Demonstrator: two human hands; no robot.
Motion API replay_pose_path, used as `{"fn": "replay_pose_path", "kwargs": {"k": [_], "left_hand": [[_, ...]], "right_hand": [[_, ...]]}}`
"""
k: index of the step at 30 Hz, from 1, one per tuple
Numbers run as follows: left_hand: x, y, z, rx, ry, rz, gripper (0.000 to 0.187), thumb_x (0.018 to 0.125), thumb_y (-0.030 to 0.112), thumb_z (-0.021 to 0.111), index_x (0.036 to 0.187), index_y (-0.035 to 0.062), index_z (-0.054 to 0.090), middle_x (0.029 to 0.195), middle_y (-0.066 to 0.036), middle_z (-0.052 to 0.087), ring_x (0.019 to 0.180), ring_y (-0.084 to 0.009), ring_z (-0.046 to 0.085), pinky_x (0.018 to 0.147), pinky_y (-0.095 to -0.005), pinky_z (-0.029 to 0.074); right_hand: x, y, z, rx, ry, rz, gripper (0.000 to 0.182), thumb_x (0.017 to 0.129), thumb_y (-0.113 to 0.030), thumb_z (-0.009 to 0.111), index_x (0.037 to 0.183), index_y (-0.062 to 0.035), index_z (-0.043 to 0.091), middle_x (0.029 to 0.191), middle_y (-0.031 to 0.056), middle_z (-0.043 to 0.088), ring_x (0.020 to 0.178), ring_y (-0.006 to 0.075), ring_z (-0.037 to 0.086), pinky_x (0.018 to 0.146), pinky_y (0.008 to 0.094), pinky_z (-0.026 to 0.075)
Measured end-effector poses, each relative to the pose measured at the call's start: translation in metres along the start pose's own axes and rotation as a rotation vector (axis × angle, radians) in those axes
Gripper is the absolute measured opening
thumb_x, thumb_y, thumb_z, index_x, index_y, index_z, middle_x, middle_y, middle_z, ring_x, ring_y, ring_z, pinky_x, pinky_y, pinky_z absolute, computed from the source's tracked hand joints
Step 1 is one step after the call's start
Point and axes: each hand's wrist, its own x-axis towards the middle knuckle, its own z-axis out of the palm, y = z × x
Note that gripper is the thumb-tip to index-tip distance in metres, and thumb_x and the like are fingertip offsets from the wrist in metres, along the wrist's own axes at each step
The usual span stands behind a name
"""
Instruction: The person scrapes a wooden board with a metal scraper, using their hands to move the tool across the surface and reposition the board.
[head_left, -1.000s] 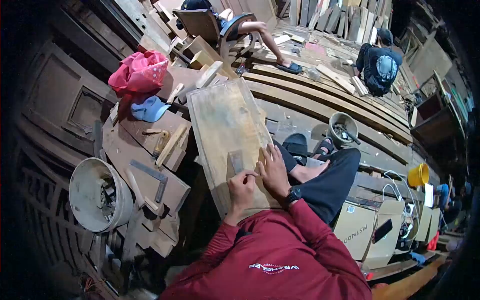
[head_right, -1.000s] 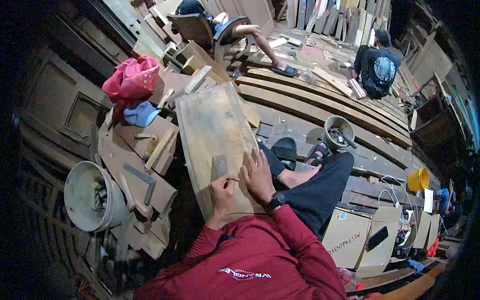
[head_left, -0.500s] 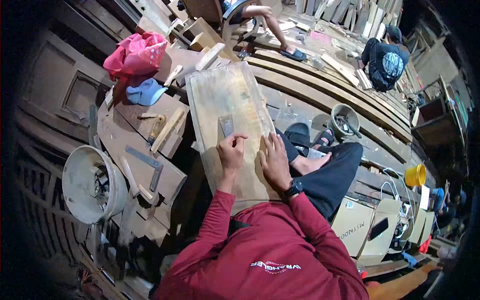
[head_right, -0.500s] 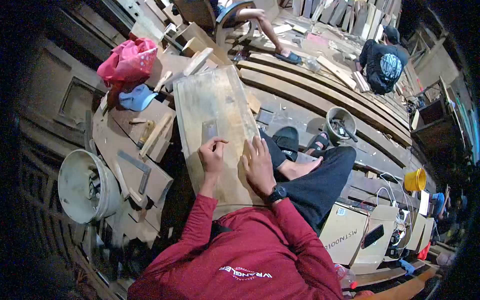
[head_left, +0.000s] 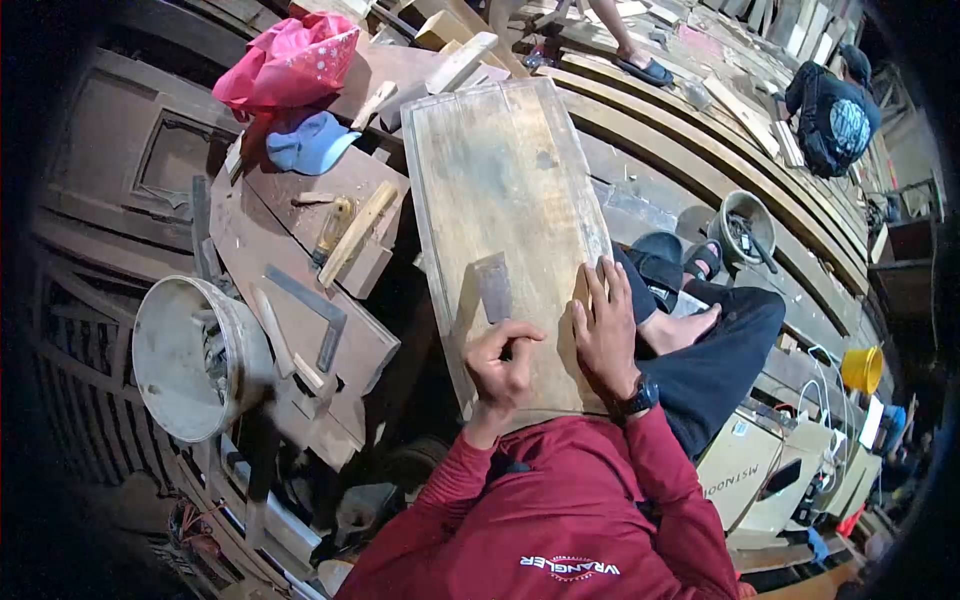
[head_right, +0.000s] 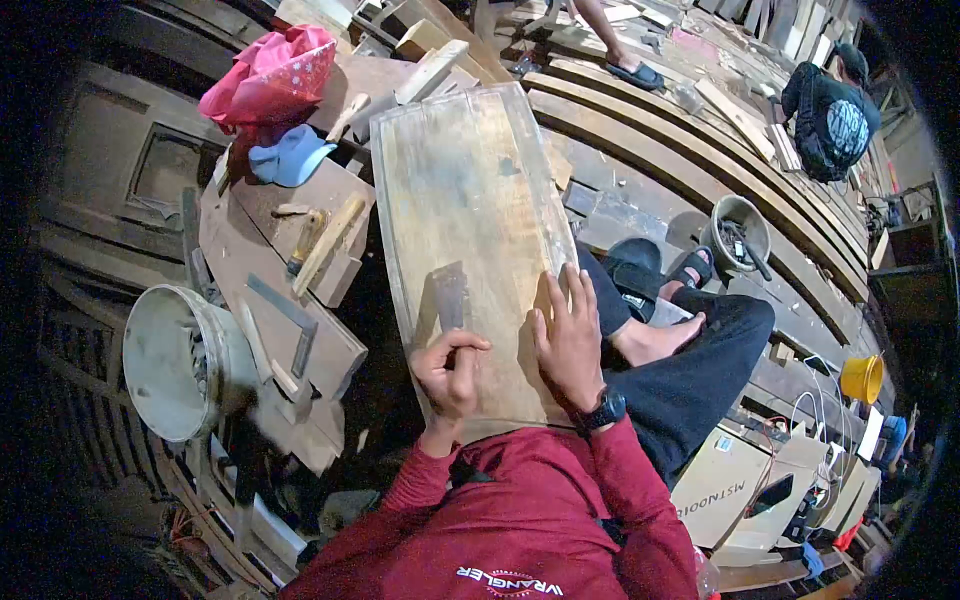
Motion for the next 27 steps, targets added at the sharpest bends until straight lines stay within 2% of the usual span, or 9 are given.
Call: {"fn": "replay_pose_path", "kwargs": {"k": [4,9,11,14,16,18,23,25,27], "left_hand": [[-0.013,0.016,0.009,0.174,-0.108,0.063,0.018,0.085,-0.005,0.055,0.079,0.0000,0.071,0.071,-0.008,0.070,0.058,-0.0114,0.062,0.055,-0.0250,0.045],[-0.013,0.012,0.012,0.247,-0.197,-0.028,0.016,0.086,0.000,0.058,0.081,0.0009,0.073,0.070,-0.012,0.069,0.060,-0.0144,0.066,0.055,-0.0275,0.047],[0.011,-0.033,0.019,0.132,-0.081,-0.025,0.014,0.087,0.004,0.061,0.083,0.0011,0.074,0.065,-0.005,0.067,0.060,-0.0085,0.061,0.056,-0.0266,0.045],[0.068,-0.012,0.019,0.197,-0.043,-0.162,0.019,0.092,0.008,0.059,0.085,0.0018,0.075,0.060,0.001,0.062,0.051,-0.0038,0.048,0.047,-0.0258,0.033],[0.082,-0.017,0.019,0.106,-0.021,-0.129,0.017,0.089,0.010,0.062,0.084,0.0008,0.076,0.066,-0.003,0.069,0.053,-0.0088,0.056,0.049,-0.0280,0.041],[0.065,-0.005,0.017,0.137,-0.070,-0.217,0.018,0.089,0.011,0.061,0.084,0.0007,0.076,0.067,-0.005,0.070,0.057,-0.0086,0.059,0.053,-0.0274,0.044],[-0.024,0.000,0.013,0.133,-0.147,-0.121,0.017,0.089,0.009,0.062,0.083,0.0006,0.074,0.061,-0.006,0.064,0.054,-0.0089,0.057,0.050,-0.0282,0.041],[-0.025,-0.003,0.018,0.110,-0.123,-0.222,0.018,0.090,0.011,0.061,0.083,0.0006,0.074,0.058,-0.006,0.061,0.054,-0.0087,0.057,0.050,-0.0287,0.041],[0.010,-0.006,0.024,0.129,-0.049,-0.166,0.018,0.091,0.010,0.061,0.083,0.0008,0.074,0.057,-0.005,0.059,0.053,-0.0080,0.056,0.049,-0.0284,0.040]], "right_hand": [[-0.001,0.000,0.000,-0.004,0.021,-0.006,0.057,0.095,-0.019,0.062,0.147,-0.0018,0.046,0.153,0.0269,0.040,0.142,0.0469,0.035,0.119,0.0507,0.031],[-0.002,0.001,0.001,-0.004,0.022,-0.013,0.057,0.095,-0.019,0.062,0.147,-0.0020,0.047,0.153,0.0281,0.039,0.142,0.0471,0.034,0.119,0.0511,0.031],[-0.002,-0.002,0.000,0.001,0.027,-0.018,0.056,0.095,-0.019,0.062,0.147,-0.0021,0.047,0.153,0.0286,0.039,0.142,0.0473,0.035,0.119,0.0512,0.031],[-0.003,-0.002,0.001,-0.023,0.024,-0.027,0.056,0.095,-0.019,0.062,0.147,-0.0020,0.047,0.152,0.0290,0.040,0.142,0.0476,0.035,0.119,0.0513,0.031],[-0.003,-0.004,0.000,0.001,0.028,-0.006,0.056,0.095,-0.017,0.061,0.148,-0.0029,0.047,0.154,0.0256,0.039,0.144,0.0443,0.033,0.120,0.0495,0.029],[-0.004,0.002,0.004,-0.004,0.049,-0.038,0.055,0.096,-0.018,0.060,0.147,-0.0025,0.048,0.153,0.0260,0.039,0.144,0.0447,0.034,0.120,0.0496,0.029],[-0.004,0.000,0.000,-0.016,0.045,-0.043,0.054,0.097,-0.018,0.060,0.146,-0.0016,0.047,0.152,0.0272,0.040,0.142,0.0460,0.035,0.120,0.0502,0.029],[-0.005,0.001,0.002,-0.007,0.058,-0.057,0.054,0.096,-0.017,0.060,0.147,-0.0021,0.047,0.152,0.0273,0.040,0.142,0.0462,0.035,0.119,0.0503,0.030],[-0.005,0.004,0.005,-0.015,0.077,-0.075,0.055,0.096,-0.016,0.061,0.147,-0.0025,0.047,0.151,0.0276,0.040,0.141,0.0464,0.036,0.119,0.0504,0.030]]}}
